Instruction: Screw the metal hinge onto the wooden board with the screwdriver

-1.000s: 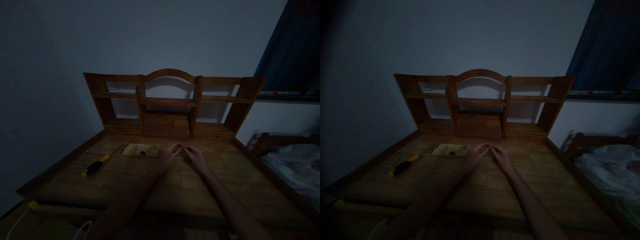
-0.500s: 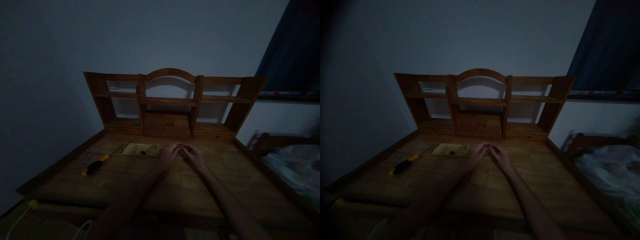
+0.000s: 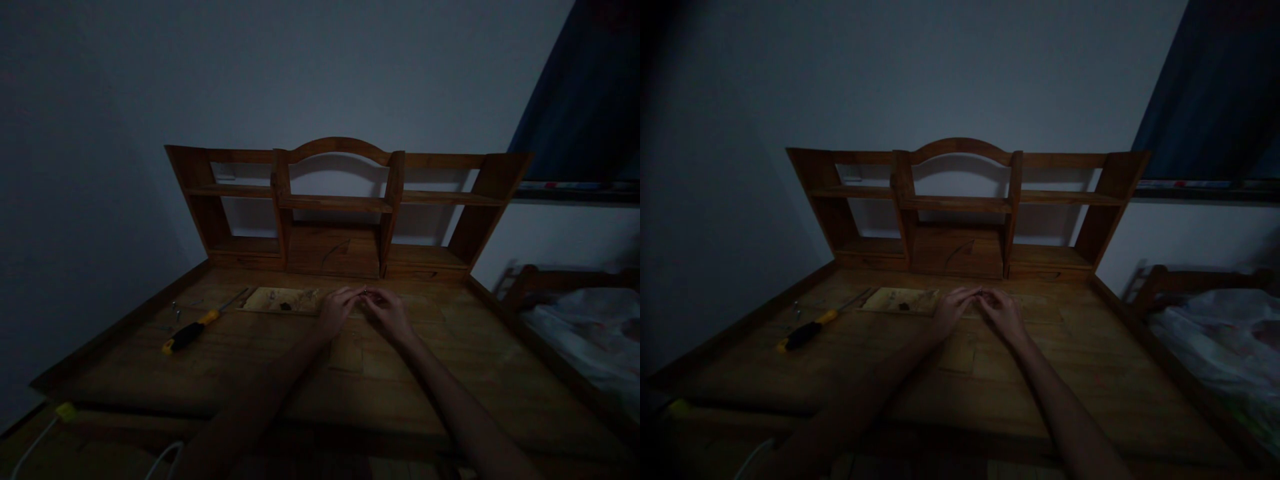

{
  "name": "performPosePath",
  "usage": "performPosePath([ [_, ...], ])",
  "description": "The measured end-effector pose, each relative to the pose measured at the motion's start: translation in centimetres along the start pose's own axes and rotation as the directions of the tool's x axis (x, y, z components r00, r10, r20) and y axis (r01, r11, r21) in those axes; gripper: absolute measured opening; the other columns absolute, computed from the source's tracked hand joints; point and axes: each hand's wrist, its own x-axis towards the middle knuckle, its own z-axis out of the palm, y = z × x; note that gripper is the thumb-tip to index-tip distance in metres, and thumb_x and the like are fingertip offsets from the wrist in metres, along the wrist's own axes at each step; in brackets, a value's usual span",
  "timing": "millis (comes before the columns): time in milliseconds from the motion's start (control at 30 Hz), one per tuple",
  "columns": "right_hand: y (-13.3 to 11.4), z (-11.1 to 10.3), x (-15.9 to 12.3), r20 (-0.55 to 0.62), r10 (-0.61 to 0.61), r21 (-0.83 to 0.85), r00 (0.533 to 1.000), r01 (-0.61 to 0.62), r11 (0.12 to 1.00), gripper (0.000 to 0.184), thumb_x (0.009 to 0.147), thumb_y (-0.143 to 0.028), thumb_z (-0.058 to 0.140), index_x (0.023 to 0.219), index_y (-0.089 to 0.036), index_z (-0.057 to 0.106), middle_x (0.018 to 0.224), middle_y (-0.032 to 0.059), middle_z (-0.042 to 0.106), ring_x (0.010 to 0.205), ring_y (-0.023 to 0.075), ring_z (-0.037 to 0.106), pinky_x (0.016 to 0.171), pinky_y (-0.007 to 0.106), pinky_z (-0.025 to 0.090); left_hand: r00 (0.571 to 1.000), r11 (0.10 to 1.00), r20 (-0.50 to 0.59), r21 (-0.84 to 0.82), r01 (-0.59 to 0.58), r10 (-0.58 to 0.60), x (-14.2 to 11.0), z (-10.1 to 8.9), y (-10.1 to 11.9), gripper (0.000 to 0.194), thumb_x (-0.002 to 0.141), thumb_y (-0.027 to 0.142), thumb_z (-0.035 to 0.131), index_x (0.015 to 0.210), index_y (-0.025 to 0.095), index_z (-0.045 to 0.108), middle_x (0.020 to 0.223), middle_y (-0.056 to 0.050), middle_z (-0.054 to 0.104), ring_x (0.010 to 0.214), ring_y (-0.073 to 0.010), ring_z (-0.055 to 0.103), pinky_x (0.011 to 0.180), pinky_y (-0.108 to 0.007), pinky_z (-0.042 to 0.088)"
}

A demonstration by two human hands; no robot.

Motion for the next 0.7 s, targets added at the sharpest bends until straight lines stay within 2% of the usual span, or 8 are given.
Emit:
performPosePath([
  [200, -0.51, 0.03, 0.06, 0.003, -0.018, 0.019, 1.000, 0.018, 1.000, 0.031, 0.083, -0.046, 0.070, 0.104, -0.023, 0.072, 0.093, 0.0052, 0.073, 0.081, 0.0200, 0.068, 0.077, 0.034, 0.055, 0.999, 0.998, -0.023, 0.053, 0.038, -0.037, 0.03, 0.01, 0.05, 0.031, 0.096, 0.025, 0.054, 0.125, 0.025, 0.065, 0.115, -0.004, 0.070, 0.104, -0.0173, 0.066, 0.093, -0.032, 0.052],
  [400, -0.79, -0.41, 0.14, 0.033, -0.012, -0.003, 0.999, 0.012, 1.000, 0.028, 0.086, -0.046, 0.067, 0.105, -0.025, 0.073, 0.100, 0.0046, 0.073, 0.085, 0.0202, 0.068, 0.080, 0.034, 0.054, 0.999, 0.999, -0.015, 0.042, 0.031, -0.031, 0.07, -0.02, 0.16, 0.029, 0.097, 0.027, 0.052, 0.123, 0.025, 0.065, 0.114, -0.004, 0.068, 0.105, -0.0168, 0.064, 0.095, -0.031, 0.051],
  [633, -0.75, -0.49, 0.08, -0.024, -0.007, -0.024, 1.000, 0.006, 1.000, 0.027, 0.086, -0.045, 0.067, 0.099, -0.023, 0.075, 0.093, 0.0047, 0.074, 0.081, 0.0202, 0.069, 0.076, 0.033, 0.053, 0.998, 0.997, 0.051, -0.057, 0.050, -0.047, 0.14, 0.33, 0.12, 0.030, 0.097, 0.030, 0.051, 0.122, 0.022, 0.066, 0.119, -0.006, 0.068, 0.110, -0.0190, 0.063, 0.099, -0.035, 0.051],
  [700, -0.80, -0.48, 0.03, -0.042, 0.005, -0.030, 0.999, -0.006, 1.000, 0.026, 0.086, -0.045, 0.066, 0.094, -0.022, 0.075, 0.088, 0.0042, 0.074, 0.078, 0.0199, 0.069, 0.074, 0.032, 0.053, 0.996, 0.991, 0.065, -0.116, 0.072, -0.065, 0.08, 0.55, -0.09, 0.031, 0.097, 0.032, 0.049, 0.121, 0.022, 0.067, 0.120, -0.006, 0.069, 0.107, -0.0191, 0.065, 0.093, -0.034, 0.055],
])
